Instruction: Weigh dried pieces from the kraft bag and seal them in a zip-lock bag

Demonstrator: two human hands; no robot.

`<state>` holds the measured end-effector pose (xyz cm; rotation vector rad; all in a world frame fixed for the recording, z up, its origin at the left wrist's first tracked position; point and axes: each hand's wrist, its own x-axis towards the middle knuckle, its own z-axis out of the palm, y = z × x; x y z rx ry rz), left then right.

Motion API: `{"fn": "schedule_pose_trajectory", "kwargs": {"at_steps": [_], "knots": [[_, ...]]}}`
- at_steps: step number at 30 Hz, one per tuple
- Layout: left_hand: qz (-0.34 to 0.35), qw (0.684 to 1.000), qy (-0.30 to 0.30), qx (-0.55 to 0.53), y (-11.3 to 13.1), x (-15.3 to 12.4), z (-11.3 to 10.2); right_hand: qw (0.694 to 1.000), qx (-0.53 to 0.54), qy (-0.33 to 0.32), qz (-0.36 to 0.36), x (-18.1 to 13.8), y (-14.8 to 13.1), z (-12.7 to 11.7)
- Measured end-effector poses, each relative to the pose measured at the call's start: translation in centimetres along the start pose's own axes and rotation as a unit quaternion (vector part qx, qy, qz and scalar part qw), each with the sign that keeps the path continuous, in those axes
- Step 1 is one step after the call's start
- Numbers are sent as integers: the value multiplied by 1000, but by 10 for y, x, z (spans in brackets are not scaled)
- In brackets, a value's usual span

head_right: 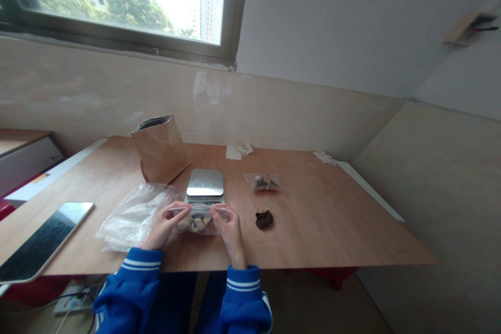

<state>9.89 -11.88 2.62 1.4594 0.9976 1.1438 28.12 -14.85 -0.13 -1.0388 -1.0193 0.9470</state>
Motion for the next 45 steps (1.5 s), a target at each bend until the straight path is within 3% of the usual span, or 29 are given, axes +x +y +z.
{"fn": "schedule_pose_trajectory", "kwargs": {"at_steps": [16,20,27,31,45], "knots": [[17,1000,13,21,1,-2,-1,1000,-6,2,1,-2,-3,-1],[8,1000,-15,1,6,-3,0,1000,16,11,17,-3,-4,0],[-33,999,-33,-24,9,-5,0,995,53,-50,73,-7,-6,-1],[-37,998,-31,-30,8,-5,2,994,50,-78,53,-6,-6,1],[12,1000,-6,-8,16,-6,8,1000,-3,-14,-3,-6,-11,11]]}}
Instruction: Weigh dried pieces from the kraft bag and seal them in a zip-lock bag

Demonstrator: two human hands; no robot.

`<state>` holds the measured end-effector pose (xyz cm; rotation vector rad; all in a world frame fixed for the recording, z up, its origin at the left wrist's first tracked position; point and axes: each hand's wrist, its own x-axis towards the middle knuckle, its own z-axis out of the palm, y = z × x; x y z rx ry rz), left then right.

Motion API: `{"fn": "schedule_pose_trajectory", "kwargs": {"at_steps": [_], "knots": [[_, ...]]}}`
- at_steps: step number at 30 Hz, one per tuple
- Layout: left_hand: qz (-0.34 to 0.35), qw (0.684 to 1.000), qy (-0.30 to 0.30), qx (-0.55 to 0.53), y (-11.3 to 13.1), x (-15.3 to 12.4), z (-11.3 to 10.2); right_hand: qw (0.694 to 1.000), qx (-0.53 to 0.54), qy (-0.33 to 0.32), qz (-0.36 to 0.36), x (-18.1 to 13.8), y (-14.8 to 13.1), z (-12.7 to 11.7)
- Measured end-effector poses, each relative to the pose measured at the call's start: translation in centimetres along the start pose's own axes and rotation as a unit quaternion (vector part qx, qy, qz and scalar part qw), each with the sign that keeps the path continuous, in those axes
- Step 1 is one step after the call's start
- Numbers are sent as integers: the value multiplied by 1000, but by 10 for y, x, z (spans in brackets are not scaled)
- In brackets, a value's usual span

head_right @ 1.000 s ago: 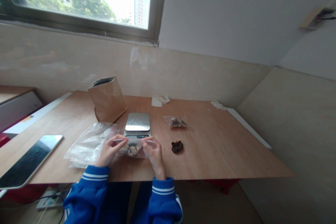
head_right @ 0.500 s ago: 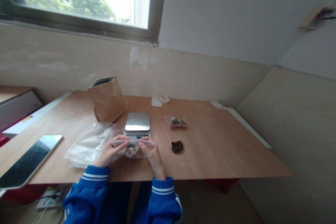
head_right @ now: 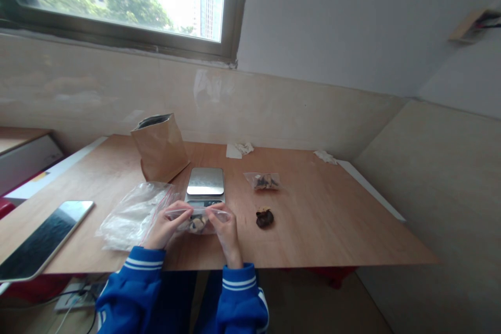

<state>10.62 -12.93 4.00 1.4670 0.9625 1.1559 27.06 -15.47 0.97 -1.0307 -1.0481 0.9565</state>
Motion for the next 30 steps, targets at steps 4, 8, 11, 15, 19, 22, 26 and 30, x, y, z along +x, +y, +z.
{"fn": "schedule_pose_trajectory", "kwargs": {"at_steps": [4,8,11,15,19,22,26,30], "knots": [[9,1000,12,9,-4,0,-2,1000,-6,6,1,0,0,3],[3,1000,-4,5,-7,1,-5,1000,4,-17,4,-1,-2,0],[-31,998,-45,-20,-6,0,-6,998,9,-55,2,-1,-5,-4],[-44,997,-55,-26,-2,-2,-3,996,-4,-83,11,-2,-7,-6],[-26,999,-33,-14,2,-2,2,997,-12,-73,-2,-1,-5,-3],[-25,999,-20,-14,4,-2,5,999,-12,-52,-8,0,-1,1],[-4,1000,2,-10,2,-2,8,999,-15,-21,-29,1,0,4],[4,1000,16,-7,-1,-2,9,998,-31,-7,-60,0,-4,6]]}}
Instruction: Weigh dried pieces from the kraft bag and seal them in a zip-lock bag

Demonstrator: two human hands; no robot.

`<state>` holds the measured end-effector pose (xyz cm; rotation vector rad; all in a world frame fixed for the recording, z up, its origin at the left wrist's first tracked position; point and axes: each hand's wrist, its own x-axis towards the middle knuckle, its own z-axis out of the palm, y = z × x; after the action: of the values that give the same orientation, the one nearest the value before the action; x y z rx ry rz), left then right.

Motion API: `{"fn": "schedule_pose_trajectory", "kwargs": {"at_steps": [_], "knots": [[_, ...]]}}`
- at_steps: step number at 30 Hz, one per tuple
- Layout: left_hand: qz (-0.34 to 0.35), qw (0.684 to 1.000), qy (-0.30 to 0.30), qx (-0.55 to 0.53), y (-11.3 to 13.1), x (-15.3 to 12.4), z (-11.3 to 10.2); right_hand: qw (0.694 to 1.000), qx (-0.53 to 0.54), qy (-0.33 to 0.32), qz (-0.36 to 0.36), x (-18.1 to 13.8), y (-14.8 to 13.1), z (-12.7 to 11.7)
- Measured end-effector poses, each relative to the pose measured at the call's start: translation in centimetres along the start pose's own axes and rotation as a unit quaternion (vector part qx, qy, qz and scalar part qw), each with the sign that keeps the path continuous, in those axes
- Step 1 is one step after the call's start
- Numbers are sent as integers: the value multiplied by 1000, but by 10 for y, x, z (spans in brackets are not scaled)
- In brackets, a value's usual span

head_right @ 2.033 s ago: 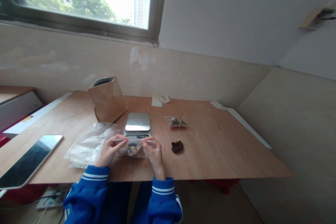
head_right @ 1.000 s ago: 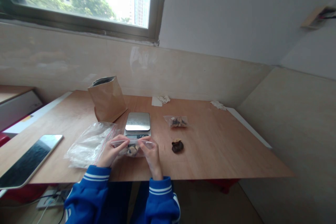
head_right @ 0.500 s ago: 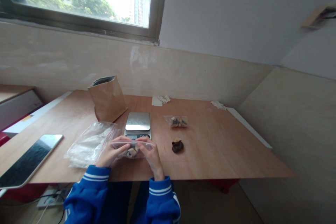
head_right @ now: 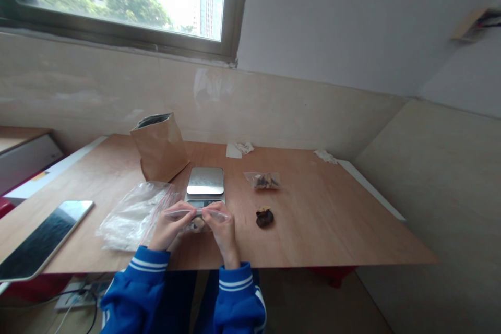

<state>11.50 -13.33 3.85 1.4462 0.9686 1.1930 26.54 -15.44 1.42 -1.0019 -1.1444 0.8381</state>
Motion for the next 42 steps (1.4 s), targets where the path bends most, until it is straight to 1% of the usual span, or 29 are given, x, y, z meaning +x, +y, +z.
{"fn": "schedule_pose_trajectory", "kwargs": {"at_steps": [3,6,10,14,19,22,29,33,37,42], "knots": [[0,1000,-8,-7,-2,1,0,1000,-14,9,-8,0,-2,1],[8,1000,-5,-7,-2,1,0,1000,-15,12,3,0,-2,1],[12,1000,-10,-6,-1,1,0,1000,-17,-16,8,0,-4,0],[13,999,-29,-11,-3,0,0,999,-7,-49,1,0,-5,1],[33,999,-22,8,-2,-1,2,999,-21,-13,-28,0,0,5],[42,999,-16,12,1,-2,3,999,-27,-5,-40,-1,2,6],[60,997,20,33,5,-3,8,998,-18,32,-49,-2,-2,13],[54,998,27,24,6,-4,8,999,0,29,-28,-4,-4,12],[51,998,24,27,7,-3,5,999,-1,34,-32,-6,-6,10],[20,1000,19,11,8,-1,3,1000,2,12,-12,-8,-13,8]]}}
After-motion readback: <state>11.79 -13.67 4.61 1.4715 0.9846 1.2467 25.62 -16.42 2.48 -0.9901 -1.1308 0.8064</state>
